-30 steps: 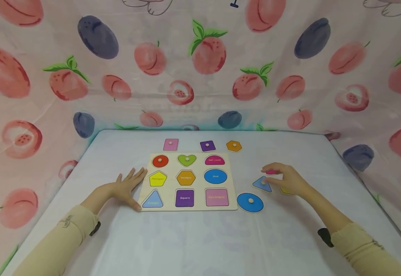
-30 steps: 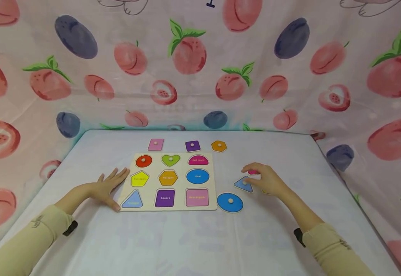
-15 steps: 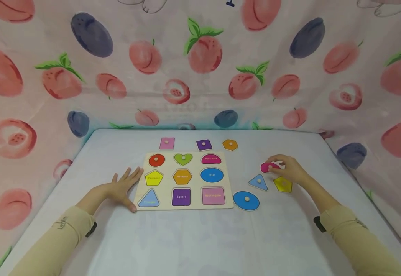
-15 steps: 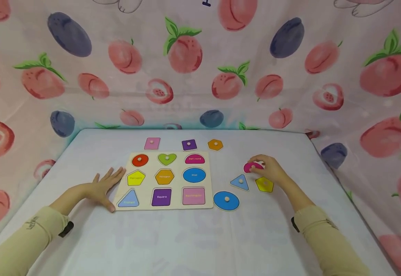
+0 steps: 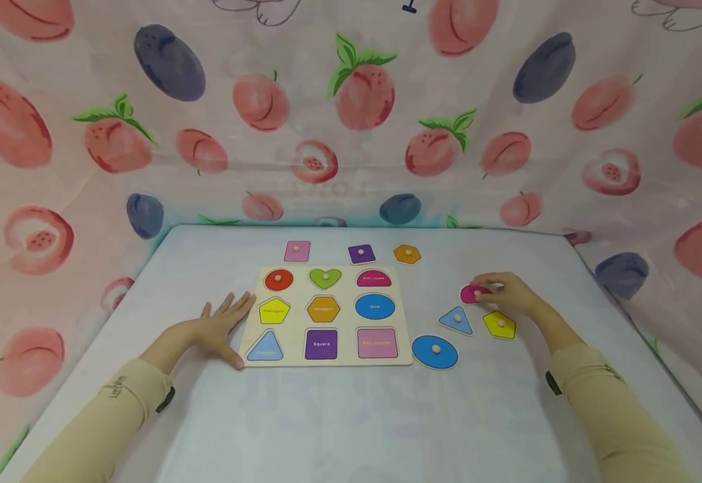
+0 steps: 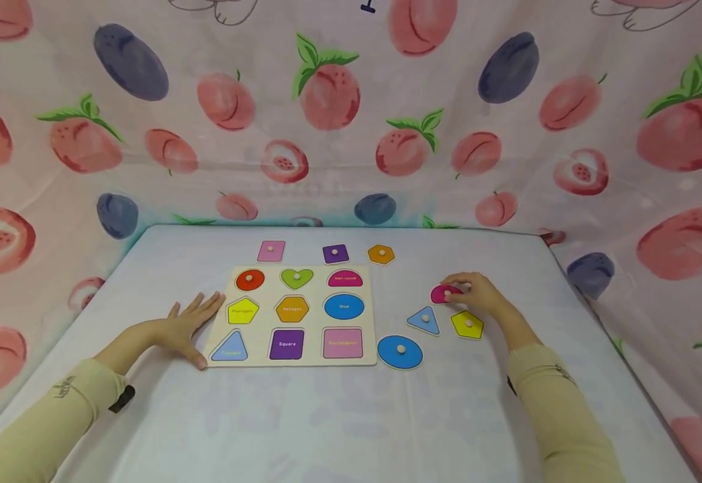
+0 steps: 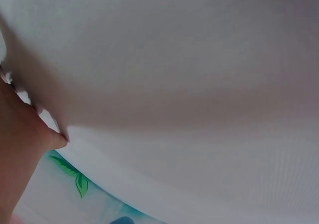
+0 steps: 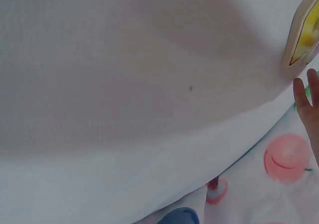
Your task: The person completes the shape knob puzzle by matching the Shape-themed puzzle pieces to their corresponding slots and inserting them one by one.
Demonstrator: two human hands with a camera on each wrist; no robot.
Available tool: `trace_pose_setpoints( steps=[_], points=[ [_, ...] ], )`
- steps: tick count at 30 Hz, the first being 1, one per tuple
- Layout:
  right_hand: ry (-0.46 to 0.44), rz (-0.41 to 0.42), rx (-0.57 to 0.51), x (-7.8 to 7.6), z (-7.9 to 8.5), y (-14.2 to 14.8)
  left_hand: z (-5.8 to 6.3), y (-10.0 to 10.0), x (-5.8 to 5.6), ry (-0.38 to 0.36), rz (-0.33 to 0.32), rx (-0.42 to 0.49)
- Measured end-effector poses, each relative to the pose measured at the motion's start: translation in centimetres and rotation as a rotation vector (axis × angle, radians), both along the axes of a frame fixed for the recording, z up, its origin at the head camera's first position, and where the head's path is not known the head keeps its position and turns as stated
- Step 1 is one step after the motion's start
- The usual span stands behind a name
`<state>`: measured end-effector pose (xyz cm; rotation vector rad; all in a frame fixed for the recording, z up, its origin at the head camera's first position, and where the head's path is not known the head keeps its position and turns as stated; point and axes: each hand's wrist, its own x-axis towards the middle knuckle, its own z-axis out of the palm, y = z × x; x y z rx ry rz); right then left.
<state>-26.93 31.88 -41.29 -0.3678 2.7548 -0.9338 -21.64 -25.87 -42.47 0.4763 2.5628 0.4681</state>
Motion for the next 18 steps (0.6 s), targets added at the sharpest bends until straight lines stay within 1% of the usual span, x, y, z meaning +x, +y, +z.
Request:
trace_pose_setpoints(
  steps=[4, 10, 12, 15, 18],
  points=[
    [-0.016, -0.016, 0.003, -0.5, -0.3, 0.3, 0.1, -0.1, 0.0, 0.002, 0.001, 0.011],
    [-0.011, -0.024, -0.002, -1.2, -0.9, 0.3, 0.1, -0.4, -0.1, 0.005, 0.013, 0.008],
    [-0.016, -0.04, 0.008, -1.4, -1.0, 0.1, 0.1, -0.5, -0.1, 0.005, 0.013, 0.014],
    [-0.02, -0.06, 0.032, -1.5, -1.0, 0.0, 0.0, -0.5, 0.0, 0.002, 0.004, 0.026],
    [-0.008, -0.058, 0.051, -1.3, -0.8, -0.1, -0.2, -0.5, 0.1, 0.003, -0.006, 0.039]
  ],
)
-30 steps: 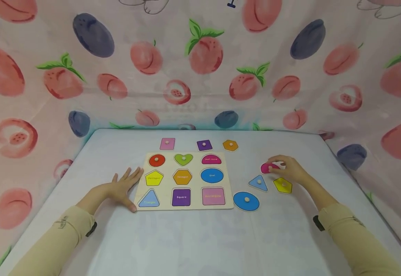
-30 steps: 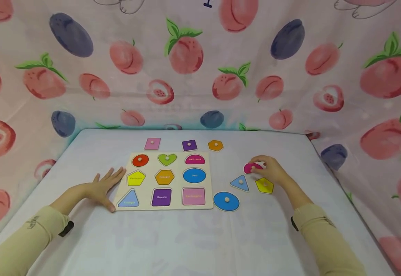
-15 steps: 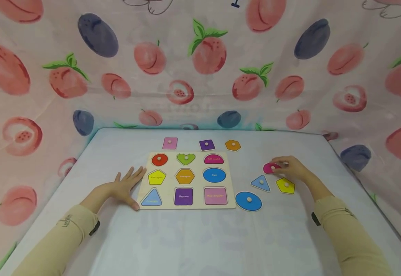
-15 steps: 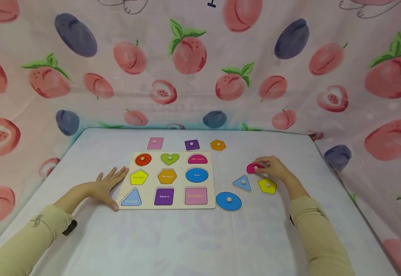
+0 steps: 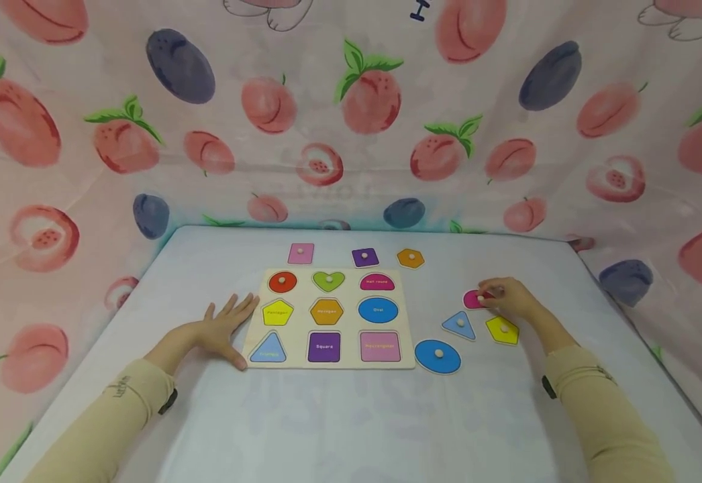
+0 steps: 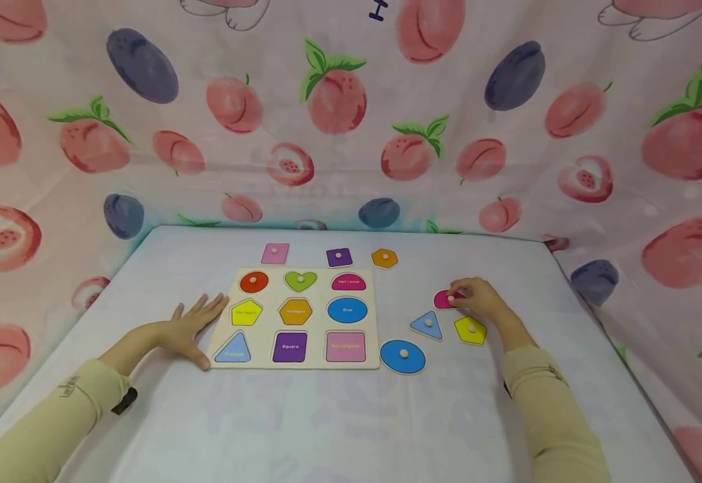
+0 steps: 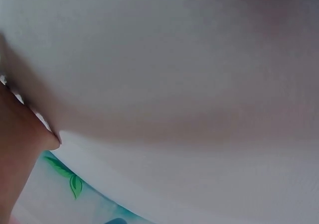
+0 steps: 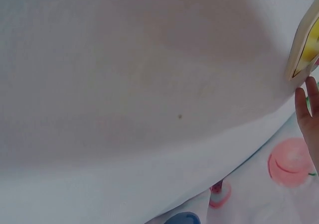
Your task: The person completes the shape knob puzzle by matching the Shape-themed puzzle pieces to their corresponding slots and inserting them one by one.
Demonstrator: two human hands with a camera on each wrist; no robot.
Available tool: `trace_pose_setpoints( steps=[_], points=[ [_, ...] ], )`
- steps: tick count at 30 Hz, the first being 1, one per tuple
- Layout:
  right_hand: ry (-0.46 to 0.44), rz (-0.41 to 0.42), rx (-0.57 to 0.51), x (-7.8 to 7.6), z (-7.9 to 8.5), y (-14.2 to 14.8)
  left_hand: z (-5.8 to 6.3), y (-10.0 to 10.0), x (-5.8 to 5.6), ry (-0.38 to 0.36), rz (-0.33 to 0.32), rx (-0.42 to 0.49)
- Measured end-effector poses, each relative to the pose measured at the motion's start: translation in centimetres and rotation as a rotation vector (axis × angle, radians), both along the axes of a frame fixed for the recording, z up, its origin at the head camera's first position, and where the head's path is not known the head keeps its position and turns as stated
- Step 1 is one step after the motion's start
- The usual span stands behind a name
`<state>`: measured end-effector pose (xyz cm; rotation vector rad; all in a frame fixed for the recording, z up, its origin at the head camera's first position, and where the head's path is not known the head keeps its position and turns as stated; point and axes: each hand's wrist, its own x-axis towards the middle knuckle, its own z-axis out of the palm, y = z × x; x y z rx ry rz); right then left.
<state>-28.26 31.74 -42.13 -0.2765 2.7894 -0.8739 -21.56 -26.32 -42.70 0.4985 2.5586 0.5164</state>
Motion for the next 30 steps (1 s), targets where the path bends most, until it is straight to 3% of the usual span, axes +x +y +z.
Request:
trace_pose_setpoints(
  steps=[6, 14, 23, 30],
  points=[
    [0.025, 0.024, 0.014, 0.3, 0.0, 0.0, -0.8, -0.3, 0.2, 0.006, -0.015, 0.02],
    [0.055, 0.069, -0.006, -0.1, 0.3, -0.5, -0.2, -0.1, 0.1, -0.01, -0.002, -0.004],
    [0.001, 0.027, 0.004, -0.3, 0.7, -1.9, -0.6, -0.3, -0.2, -0.009, -0.011, -0.019],
    [0.068, 0.083, -0.03, -0.5, 0.6, -3.2, -0.4, -0.1, -0.2, -0.007, 0.0, -0.028]
  ],
)
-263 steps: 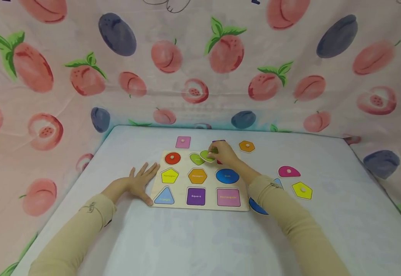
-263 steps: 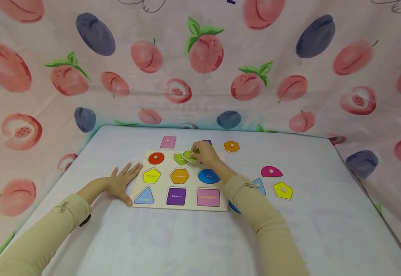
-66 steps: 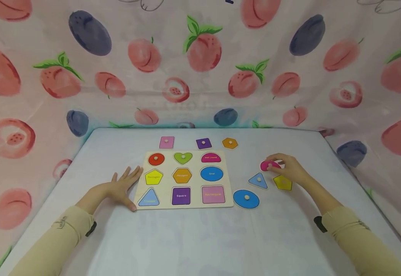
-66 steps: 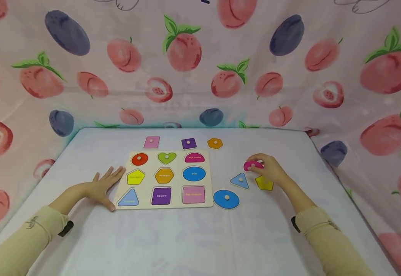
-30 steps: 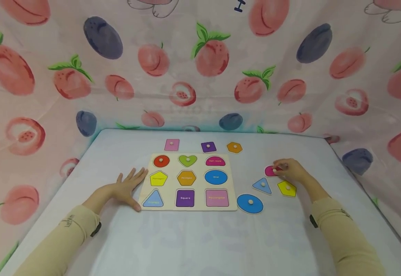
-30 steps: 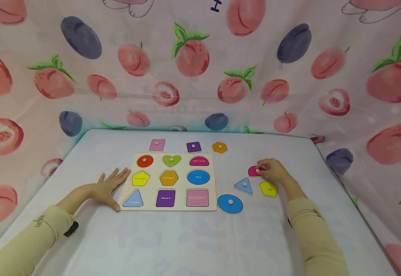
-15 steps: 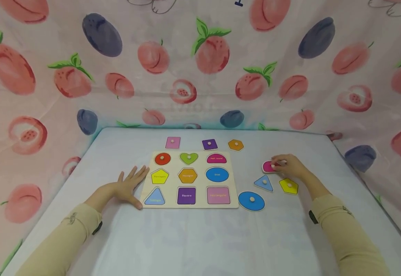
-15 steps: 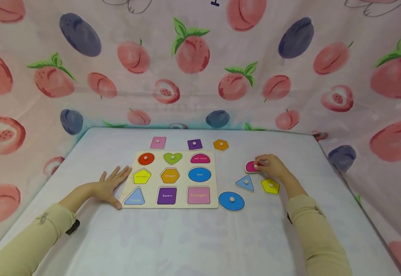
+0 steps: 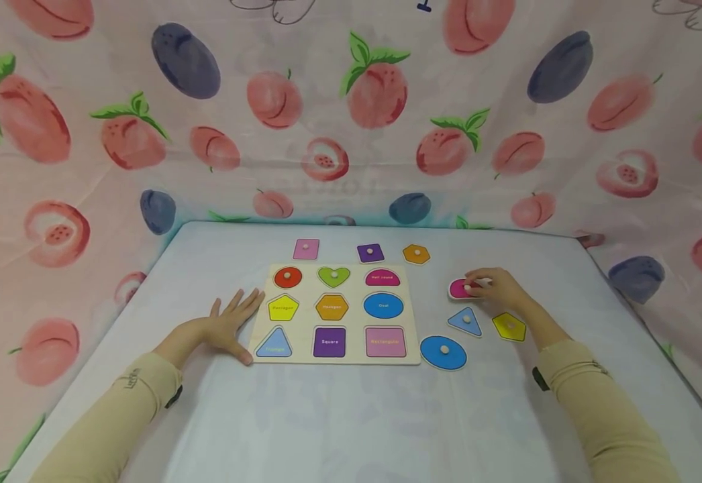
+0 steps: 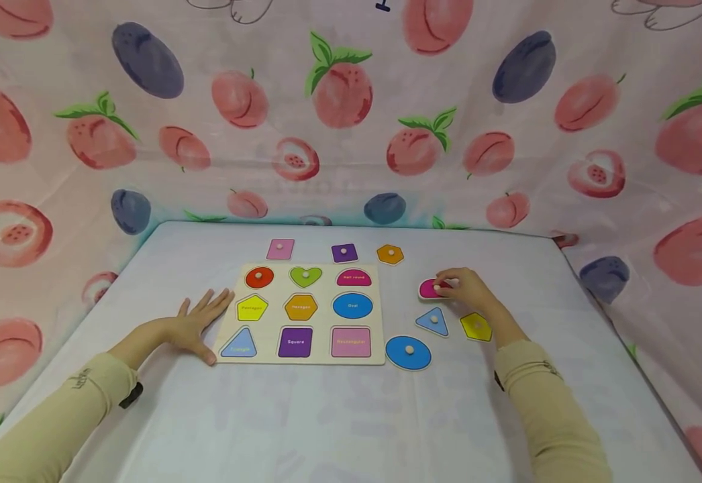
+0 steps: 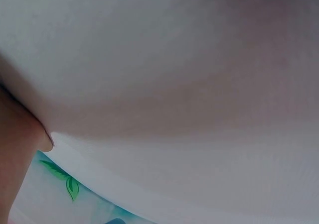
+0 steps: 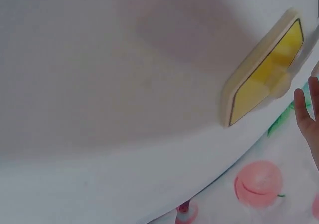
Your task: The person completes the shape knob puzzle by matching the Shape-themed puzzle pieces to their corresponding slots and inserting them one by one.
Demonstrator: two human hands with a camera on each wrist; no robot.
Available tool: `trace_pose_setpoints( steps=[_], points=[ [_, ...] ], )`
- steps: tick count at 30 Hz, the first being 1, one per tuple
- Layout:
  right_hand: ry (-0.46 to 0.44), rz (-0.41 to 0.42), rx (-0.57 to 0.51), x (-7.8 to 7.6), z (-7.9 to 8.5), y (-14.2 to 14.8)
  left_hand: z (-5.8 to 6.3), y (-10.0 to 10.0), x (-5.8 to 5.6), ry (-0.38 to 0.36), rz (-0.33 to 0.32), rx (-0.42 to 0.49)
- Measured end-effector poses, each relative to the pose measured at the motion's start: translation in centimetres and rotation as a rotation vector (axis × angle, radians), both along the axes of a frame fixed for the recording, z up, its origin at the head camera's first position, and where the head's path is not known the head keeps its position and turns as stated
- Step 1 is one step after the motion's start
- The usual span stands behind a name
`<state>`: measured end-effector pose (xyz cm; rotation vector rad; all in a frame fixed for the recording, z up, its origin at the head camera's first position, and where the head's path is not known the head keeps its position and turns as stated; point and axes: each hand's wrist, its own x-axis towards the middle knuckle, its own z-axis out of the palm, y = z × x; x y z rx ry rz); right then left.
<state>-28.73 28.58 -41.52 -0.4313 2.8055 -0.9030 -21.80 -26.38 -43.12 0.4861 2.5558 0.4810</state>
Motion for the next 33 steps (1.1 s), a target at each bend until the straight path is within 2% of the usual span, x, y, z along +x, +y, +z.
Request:
trace_pose_setpoints(
  steps=[7, 17, 25, 33],
  points=[
    [0.044, 0.053, -0.025, -0.1, 0.1, -1.7, -0.1, 0.0, 0.1, 0.001, -0.001, -0.018],
    [0.049, 0.03, -0.015, -0.8, 0.3, -5.1, 0.3, 0.0, 0.2, -0.007, 0.002, 0.003],
    [0.043, 0.026, -0.027, -1.2, 0.0, -7.2, 0.3, 0.1, 0.1, -0.003, 0.0, -0.019],
    [0.122, 0.101, -0.072, -1.6, 0.2, -8.8, 0.4, 0.1, 0.1, -0.017, 0.003, -0.006]
  ],
)
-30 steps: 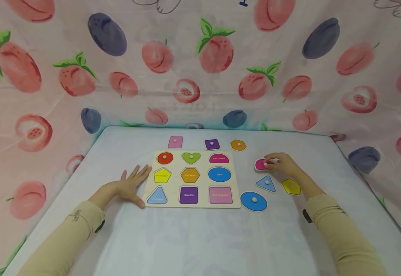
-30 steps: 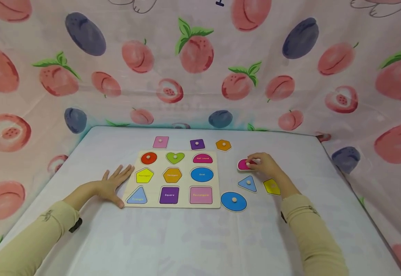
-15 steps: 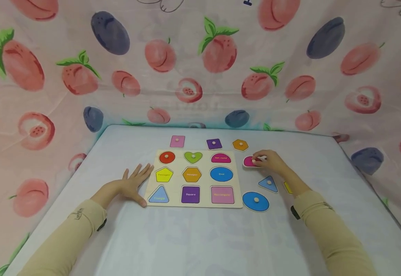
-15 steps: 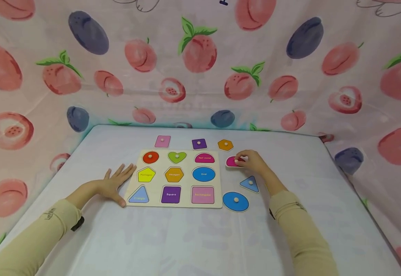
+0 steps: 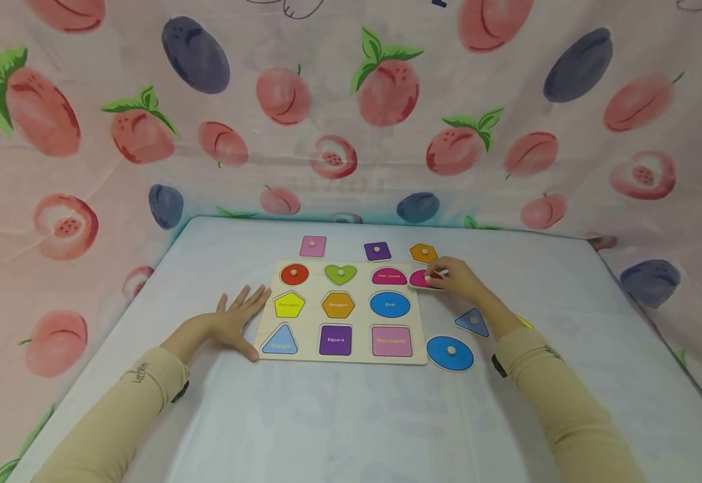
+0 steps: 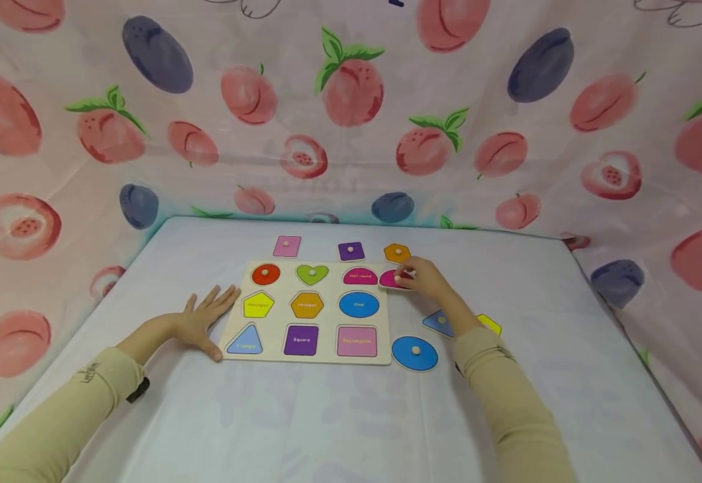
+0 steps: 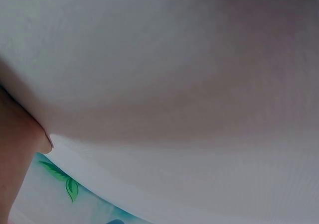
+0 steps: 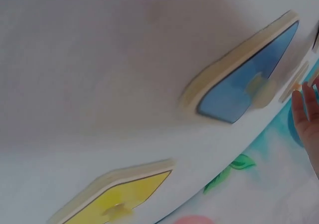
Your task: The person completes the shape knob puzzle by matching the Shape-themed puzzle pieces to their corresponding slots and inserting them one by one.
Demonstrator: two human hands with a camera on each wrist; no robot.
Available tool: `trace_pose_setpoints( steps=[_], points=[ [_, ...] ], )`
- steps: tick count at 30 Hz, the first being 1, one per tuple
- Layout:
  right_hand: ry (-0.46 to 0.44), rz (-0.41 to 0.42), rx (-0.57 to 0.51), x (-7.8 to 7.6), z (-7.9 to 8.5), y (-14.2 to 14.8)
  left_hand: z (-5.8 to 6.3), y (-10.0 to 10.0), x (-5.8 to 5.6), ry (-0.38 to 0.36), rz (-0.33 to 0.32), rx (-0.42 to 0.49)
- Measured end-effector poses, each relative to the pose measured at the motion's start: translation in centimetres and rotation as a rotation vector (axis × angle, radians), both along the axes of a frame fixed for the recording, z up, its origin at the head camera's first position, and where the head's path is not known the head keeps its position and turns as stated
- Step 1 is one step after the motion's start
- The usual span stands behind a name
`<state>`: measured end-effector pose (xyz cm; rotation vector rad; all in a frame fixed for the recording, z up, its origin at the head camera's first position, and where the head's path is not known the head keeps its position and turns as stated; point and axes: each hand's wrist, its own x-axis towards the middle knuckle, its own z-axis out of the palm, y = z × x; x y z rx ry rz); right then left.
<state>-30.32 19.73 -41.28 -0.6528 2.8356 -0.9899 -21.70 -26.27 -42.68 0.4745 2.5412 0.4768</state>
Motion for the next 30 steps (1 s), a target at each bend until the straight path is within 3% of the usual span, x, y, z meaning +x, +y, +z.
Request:
trace_pose_setpoints(
  steps=[21, 30],
  points=[
    [0.08, 0.063, 0.046, -1.6, 0.0, -4.5, 0.2, 0.1, 0.1, 0.01, -0.009, -0.014],
    [0.018, 0.044, 0.056, -2.2, -0.6, -6.2, 0.2, 0.1, 0.2, 0.001, -0.002, -0.007]
  ],
)
